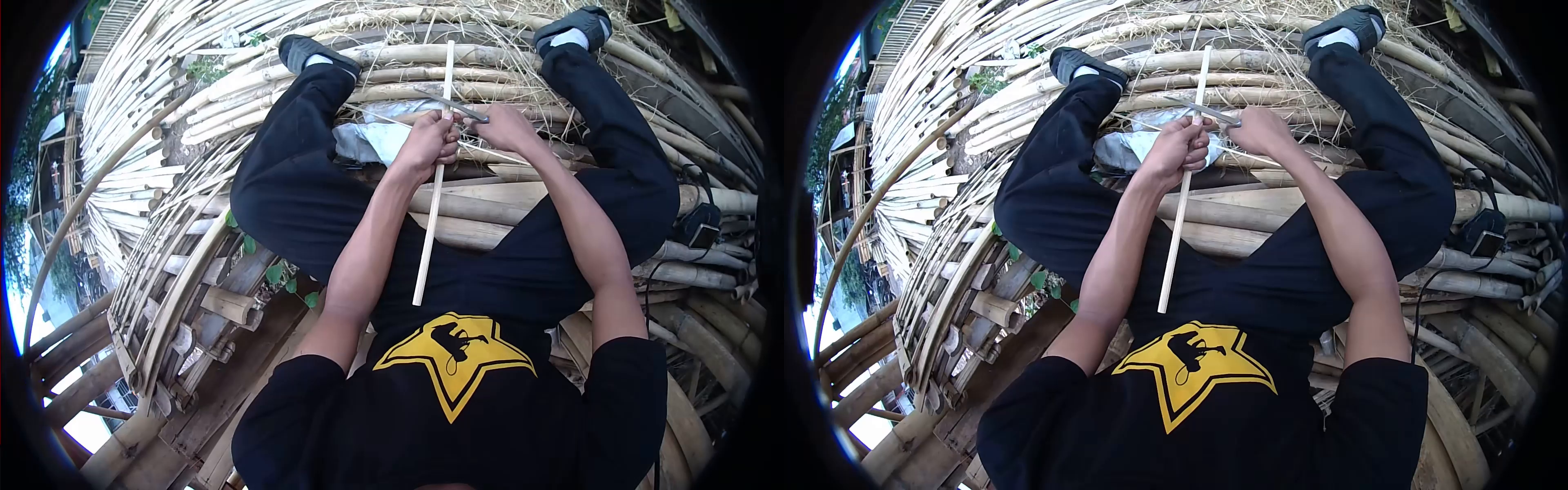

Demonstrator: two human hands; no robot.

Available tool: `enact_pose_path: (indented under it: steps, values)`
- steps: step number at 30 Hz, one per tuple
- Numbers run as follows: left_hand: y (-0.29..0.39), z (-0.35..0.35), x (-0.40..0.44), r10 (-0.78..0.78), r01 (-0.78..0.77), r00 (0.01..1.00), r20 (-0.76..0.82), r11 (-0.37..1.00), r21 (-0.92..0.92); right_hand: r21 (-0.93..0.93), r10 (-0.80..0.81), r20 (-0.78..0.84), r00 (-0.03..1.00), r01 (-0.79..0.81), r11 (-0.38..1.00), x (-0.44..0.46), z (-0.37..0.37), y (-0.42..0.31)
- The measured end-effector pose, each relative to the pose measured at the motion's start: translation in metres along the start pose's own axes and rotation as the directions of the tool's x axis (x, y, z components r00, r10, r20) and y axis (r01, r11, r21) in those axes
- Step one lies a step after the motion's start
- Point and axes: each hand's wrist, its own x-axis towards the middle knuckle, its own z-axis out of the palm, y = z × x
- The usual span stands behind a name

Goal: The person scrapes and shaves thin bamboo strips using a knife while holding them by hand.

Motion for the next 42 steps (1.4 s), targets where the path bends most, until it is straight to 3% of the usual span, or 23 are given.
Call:
enact_pose_path:
  steps: [3, 5, 8, 14, 20, 26, 30, 33, 39, 41, 42]
  values:
    - [-0.004, -0.003, 0.002, -0.009, 0.009, 1.000, -0.006, 0.999, -0.051, 0.025, -0.019, -0.027, 0.999, 0.019, 0.999, 0.011, 0.020, 0.008]
    - [-0.008, -0.005, 0.004, -0.013, 0.011, 0.993, -0.116, 1.000, -0.012, 0.051, -0.036, -0.031, 0.999, 0.037, 0.998, 0.011, 0.028, 0.009]
    - [-0.009, -0.007, 0.004, 0.006, 0.003, 0.992, -0.129, 0.998, 0.068, -0.003, -0.025, 0.046, 0.999, 0.025, 1.000, 0.008, 0.027, 0.003]
    - [-0.008, -0.008, 0.002, -0.007, 0.008, 1.000, -0.007, 0.991, 0.135, -0.018, -0.029, 0.042, 0.999, 0.029, 0.999, 0.003, 0.019, 0.005]
    - [-0.010, -0.009, -0.001, -0.008, 0.008, 1.000, -0.010, 0.995, 0.096, 0.058, -0.036, -0.058, 0.998, 0.040, 0.998, 0.003, 0.032, 0.009]
    - [-0.011, -0.003, -0.008, -0.063, 0.063, 0.998, -0.006, 0.992, 0.108, 0.073, -0.082, -0.044, 0.996, 0.085, 0.994, -0.006, 0.028, 0.000]
    - [-0.016, -0.005, -0.008, -0.076, 0.072, 0.996, 0.036, 0.993, 0.095, 0.090, -0.030, 0.006, 1.000, 0.029, 0.996, 0.002, 0.034, 0.006]
    - [-0.017, -0.007, -0.010, -0.063, 0.062, 0.998, 0.029, 0.998, 0.034, 0.047, -0.093, -0.057, 0.994, 0.095, 0.994, 0.016, 0.040, 0.013]
    - [-0.014, -0.009, -0.010, -0.082, 0.082, 0.997, 0.002, 0.996, -0.043, 0.055, -0.011, -0.119, 0.993, 0.017, 0.998, 0.019, 0.032, 0.009]
    - [-0.015, -0.010, -0.004, -0.066, 0.066, 0.998, -0.001, 0.997, -0.039, -0.060, 0.025, -0.084, 0.996, -0.030, 0.998, 0.026, 0.027, 0.013]
    - [-0.010, -0.008, -0.014, -0.063, 0.067, 0.995, 0.076, 0.997, -0.041, 0.168, 0.253, -0.110, 0.961, -0.233, 0.958, 0.046, 0.033, 0.036]
